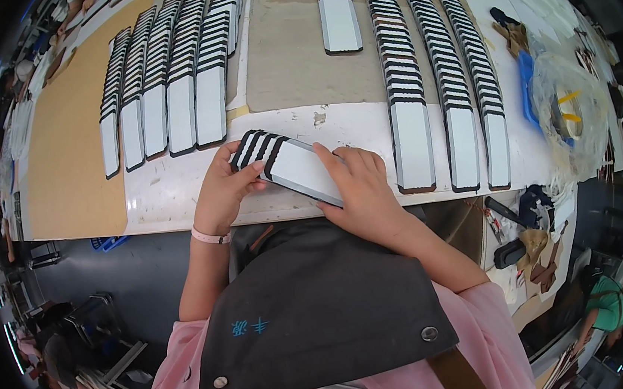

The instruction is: Checking and stacking wallet components at a workshop table.

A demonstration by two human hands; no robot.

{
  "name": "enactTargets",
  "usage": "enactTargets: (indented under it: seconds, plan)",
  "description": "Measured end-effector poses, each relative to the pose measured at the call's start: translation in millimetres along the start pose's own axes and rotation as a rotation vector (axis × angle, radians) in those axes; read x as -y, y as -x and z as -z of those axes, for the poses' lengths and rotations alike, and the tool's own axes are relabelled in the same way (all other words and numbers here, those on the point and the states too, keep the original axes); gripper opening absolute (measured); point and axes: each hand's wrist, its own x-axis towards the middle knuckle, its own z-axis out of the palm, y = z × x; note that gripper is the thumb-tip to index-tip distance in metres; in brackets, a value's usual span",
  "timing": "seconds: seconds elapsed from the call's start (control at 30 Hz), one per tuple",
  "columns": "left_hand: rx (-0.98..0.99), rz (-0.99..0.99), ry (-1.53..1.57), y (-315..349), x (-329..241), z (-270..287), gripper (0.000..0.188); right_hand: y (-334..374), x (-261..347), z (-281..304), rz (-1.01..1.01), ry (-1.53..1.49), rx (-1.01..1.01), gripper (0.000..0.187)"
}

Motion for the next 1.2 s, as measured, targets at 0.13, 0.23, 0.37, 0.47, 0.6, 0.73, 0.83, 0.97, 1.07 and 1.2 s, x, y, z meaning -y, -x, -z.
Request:
enactTargets:
  seconds: [0.13, 0.23, 0.37, 0.47, 0.6, 0.73, 0.83, 0.97, 1.07, 1.2]
  plan:
    - [0.036, 0.017, 0.105, 5, -11, -1, 0.039, -3, 7, 17, 0.028, -0.043, -0.042, 0.083]
    - [0.041, 0.005, 0.13, 8, -18, -3, 0.042, -5, 11, 29, 0.019, -0.058, -0.045, 0.083]
    - [0.06, -0.016, 0.138, 9, -21, -3, 0.042, -4, 15, 38, 0.015, -0.075, -0.039, 0.083]
    - [0.063, -0.021, 0.101, 9, -18, -6, 0.041, -3, 12, 35, -0.006, -0.054, -0.011, 0.084]
    - [0.045, -0.013, 0.06, 6, 2, -10, 0.043, -2, 8, 15, 0.01, 0.058, -0.006, 0.085]
    - [0.053, -0.001, 0.044, 3, 18, -9, 0.049, -5, 10, 1, 0.04, 0.081, -0.018, 0.086]
    - [0.043, -0.033, 0.016, 2, 24, -8, 0.053, -11, 11, -5, 0.062, 0.1, -0.036, 0.085]
    - [-0.003, -0.083, 0.021, 1, 33, -2, 0.053, -18, 13, -11, 0.064, 0.108, -0.027, 0.083]
    - [-0.049, -0.09, -0.072, 4, 29, -2, 0.048, -17, 11, -19, 0.062, 0.127, -0.035, 0.08]
    - [-0.223, -0.212, -0.205, 5, 32, 24, 0.027, -17, 9, -23, 0.066, 0.126, -0.036, 0.078]
